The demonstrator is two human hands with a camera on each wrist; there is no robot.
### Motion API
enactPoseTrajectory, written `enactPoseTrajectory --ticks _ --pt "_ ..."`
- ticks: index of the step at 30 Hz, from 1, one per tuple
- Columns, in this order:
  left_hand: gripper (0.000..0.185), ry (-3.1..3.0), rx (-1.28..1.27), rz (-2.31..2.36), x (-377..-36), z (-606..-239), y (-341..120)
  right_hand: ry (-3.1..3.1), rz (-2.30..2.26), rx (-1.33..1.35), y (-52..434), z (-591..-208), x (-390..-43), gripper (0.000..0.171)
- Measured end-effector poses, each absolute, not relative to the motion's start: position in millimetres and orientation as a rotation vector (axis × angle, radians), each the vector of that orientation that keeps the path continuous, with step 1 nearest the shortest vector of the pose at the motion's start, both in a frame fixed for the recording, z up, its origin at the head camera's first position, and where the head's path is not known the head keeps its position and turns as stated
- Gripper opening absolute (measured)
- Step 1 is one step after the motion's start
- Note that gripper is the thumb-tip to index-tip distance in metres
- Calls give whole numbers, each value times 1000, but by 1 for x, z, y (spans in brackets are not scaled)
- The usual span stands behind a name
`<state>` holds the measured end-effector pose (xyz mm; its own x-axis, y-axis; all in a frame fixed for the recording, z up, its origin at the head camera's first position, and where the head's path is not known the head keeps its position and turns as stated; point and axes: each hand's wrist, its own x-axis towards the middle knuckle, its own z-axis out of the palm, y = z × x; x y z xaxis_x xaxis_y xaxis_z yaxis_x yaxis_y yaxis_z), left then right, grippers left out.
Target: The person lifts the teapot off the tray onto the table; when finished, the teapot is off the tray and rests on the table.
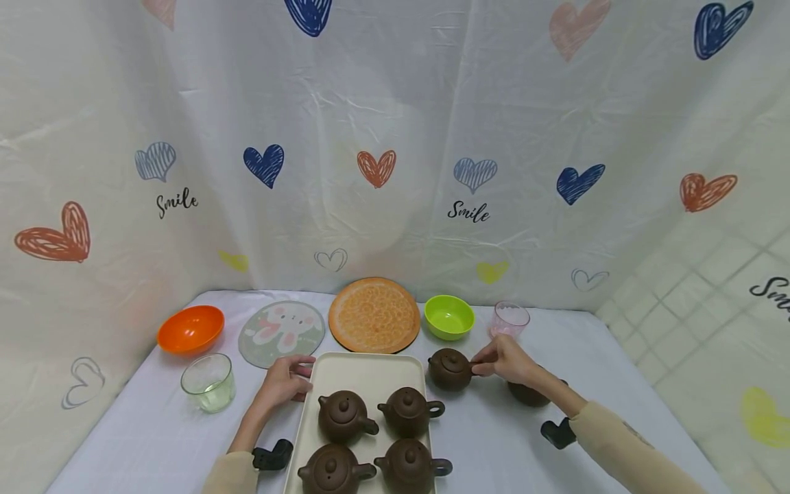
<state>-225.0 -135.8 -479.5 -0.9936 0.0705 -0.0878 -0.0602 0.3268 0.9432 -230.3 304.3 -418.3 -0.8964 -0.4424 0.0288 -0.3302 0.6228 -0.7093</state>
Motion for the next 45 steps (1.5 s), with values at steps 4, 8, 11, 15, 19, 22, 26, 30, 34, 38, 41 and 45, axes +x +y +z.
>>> enactPoseTrajectory --ticks 4,8,11,15,19,22,26,30,34,38,41,45 --pt "51 2468 8 1751 -225 -480 -136 2700 -1139 -642 310 -421 -229 15" --pt "52 2465 2 1750 -226 -481 -136 2699 -1146 -664 314 -421 -227 15" --pt "52 2461 -2 1753 -227 -481 -136 2688 -1154 -667 315 -421 -225 16" --pt "52 2461 -7 1744 -227 -481 -136 2677 -1169 -670 317 -422 -224 16" --pt "52 2468 -6 1738 -227 -480 -136 2682 -1178 -692 317 -423 -224 15" --pt "52 2470 -3 1740 -227 -479 -136 2694 -1173 -710 317 -423 -224 15" --pt "52 2467 1 1744 -227 -479 -136 2700 -1162 -734 316 -424 -225 14" --pt "52 2468 1 1748 -226 -480 -136 2680 -1164 -710 316 -425 -226 15" --pt "52 2467 -1 1749 -226 -481 -136 2675 -1132 -719 316 -425 -228 15" --pt "52 2466 3 1756 -226 -482 -136 2675 -1088 -729 316 -421 -230 13" --pt "51 2460 7 1764 -226 -482 -136 2669 -1074 -707 316 -419 -231 13" --pt "51 2464 12 1763 -226 -482 -136 2666 -1071 -704 314 -417 -230 13"
